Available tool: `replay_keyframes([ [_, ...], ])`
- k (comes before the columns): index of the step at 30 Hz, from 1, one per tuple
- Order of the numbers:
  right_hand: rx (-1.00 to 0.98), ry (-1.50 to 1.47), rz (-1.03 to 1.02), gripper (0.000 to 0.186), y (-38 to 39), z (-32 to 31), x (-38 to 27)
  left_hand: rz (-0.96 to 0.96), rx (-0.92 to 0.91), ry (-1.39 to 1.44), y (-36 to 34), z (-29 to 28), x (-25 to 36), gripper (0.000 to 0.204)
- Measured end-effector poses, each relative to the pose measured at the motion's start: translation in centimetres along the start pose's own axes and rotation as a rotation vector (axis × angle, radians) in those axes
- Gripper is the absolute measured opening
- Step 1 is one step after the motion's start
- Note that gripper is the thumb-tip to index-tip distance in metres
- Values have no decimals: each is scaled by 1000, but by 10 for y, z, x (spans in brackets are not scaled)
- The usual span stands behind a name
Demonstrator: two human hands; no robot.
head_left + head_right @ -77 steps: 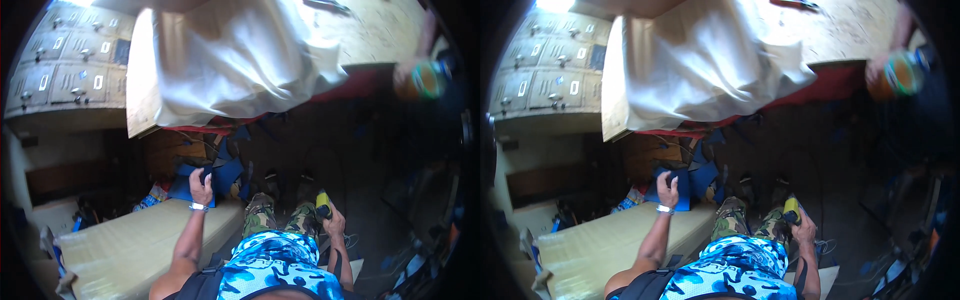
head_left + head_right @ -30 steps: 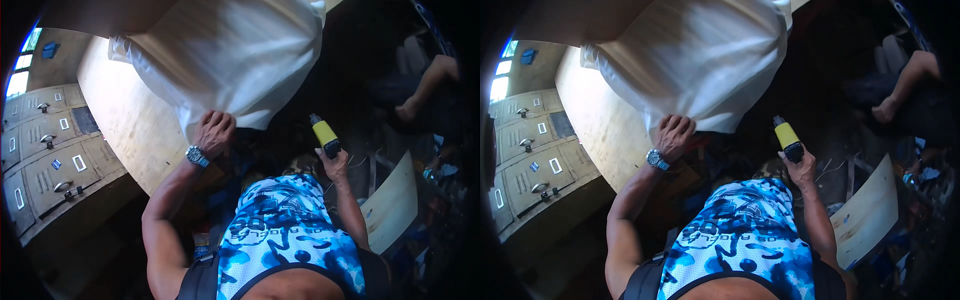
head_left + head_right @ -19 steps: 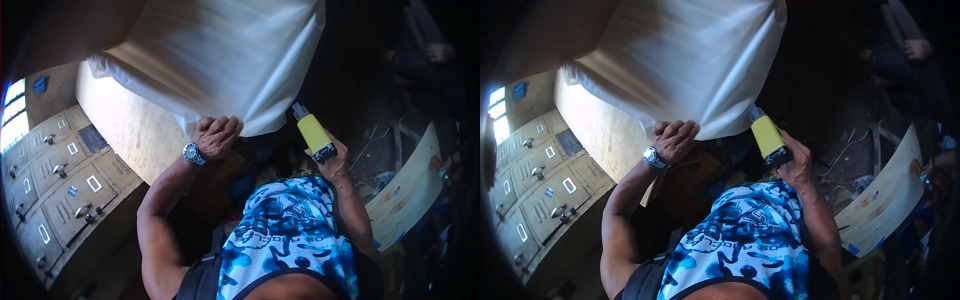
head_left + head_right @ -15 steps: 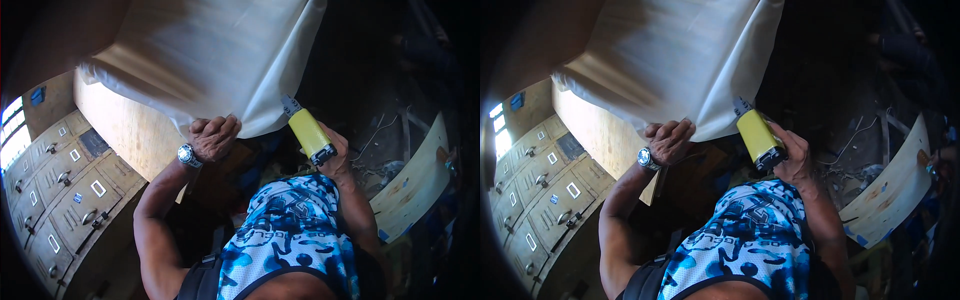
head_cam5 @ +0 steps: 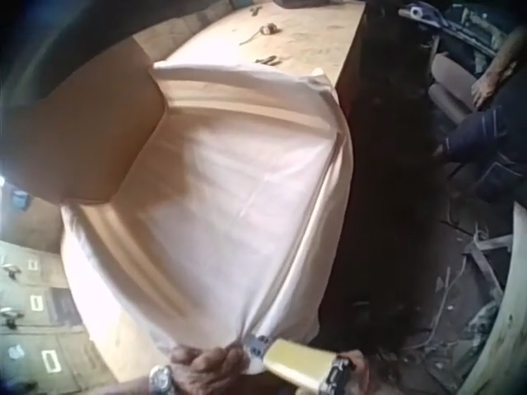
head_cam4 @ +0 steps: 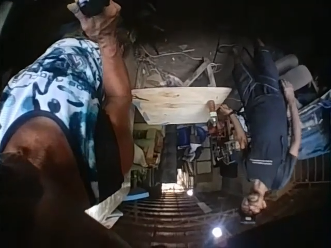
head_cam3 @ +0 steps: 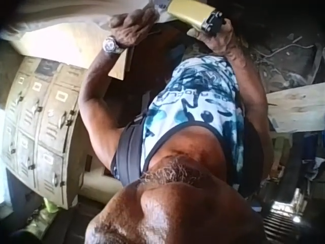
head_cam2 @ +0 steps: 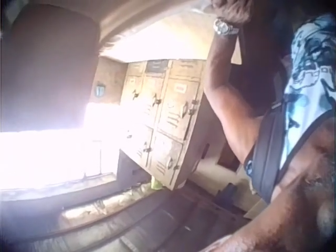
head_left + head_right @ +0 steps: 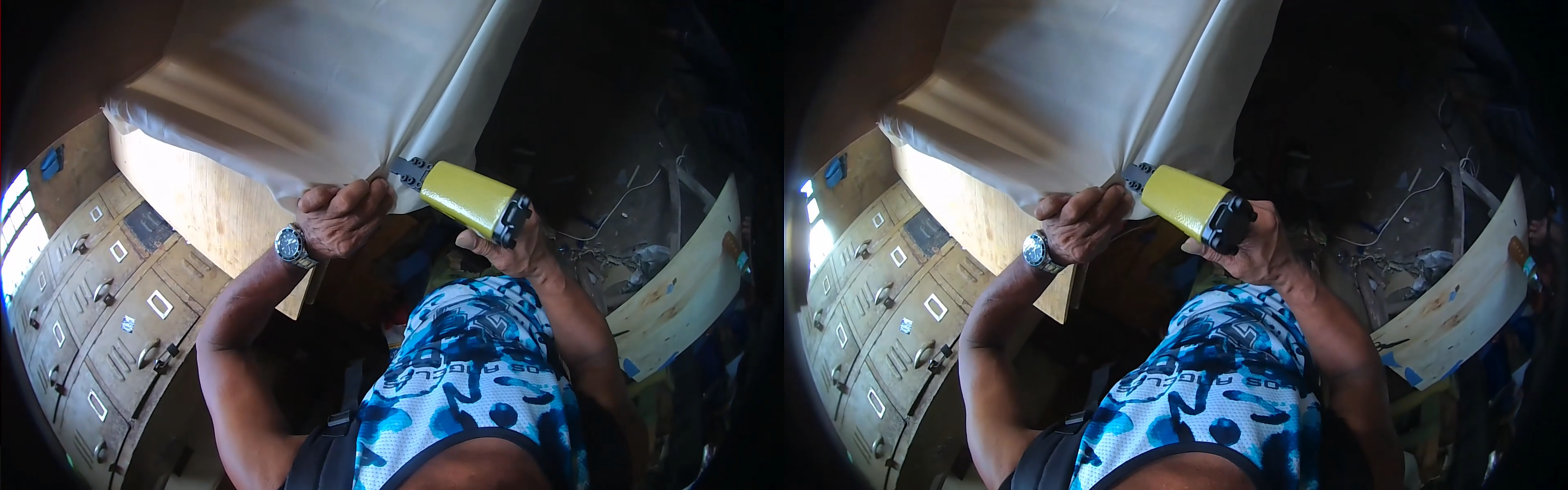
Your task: Attaching fabric to a wooden chair frame using a pneumatic stapler.
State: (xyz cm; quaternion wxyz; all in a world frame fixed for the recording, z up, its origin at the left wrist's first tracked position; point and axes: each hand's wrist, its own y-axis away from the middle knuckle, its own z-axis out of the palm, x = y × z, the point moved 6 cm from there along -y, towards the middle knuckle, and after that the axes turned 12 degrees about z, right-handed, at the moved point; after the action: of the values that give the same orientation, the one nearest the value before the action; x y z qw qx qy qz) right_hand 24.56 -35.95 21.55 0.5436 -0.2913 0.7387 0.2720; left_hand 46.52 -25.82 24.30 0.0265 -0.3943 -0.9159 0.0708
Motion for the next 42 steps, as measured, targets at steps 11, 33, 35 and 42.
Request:
replay_keyframes([
  [11,-54,-205,218,44,4,16,14,67,34,-112,-11,-4,-2,49],
  [33,178,524,-196,44,48,51,37,195,-43,-8,-2,13,-20,42],
  [35,115,449,-122,44,57,28,38,147,-170,125,3,33,-8,38],
  [42,237,448,170,35,82,-67,23,-922,475,1402,-39,127,65,70],
])
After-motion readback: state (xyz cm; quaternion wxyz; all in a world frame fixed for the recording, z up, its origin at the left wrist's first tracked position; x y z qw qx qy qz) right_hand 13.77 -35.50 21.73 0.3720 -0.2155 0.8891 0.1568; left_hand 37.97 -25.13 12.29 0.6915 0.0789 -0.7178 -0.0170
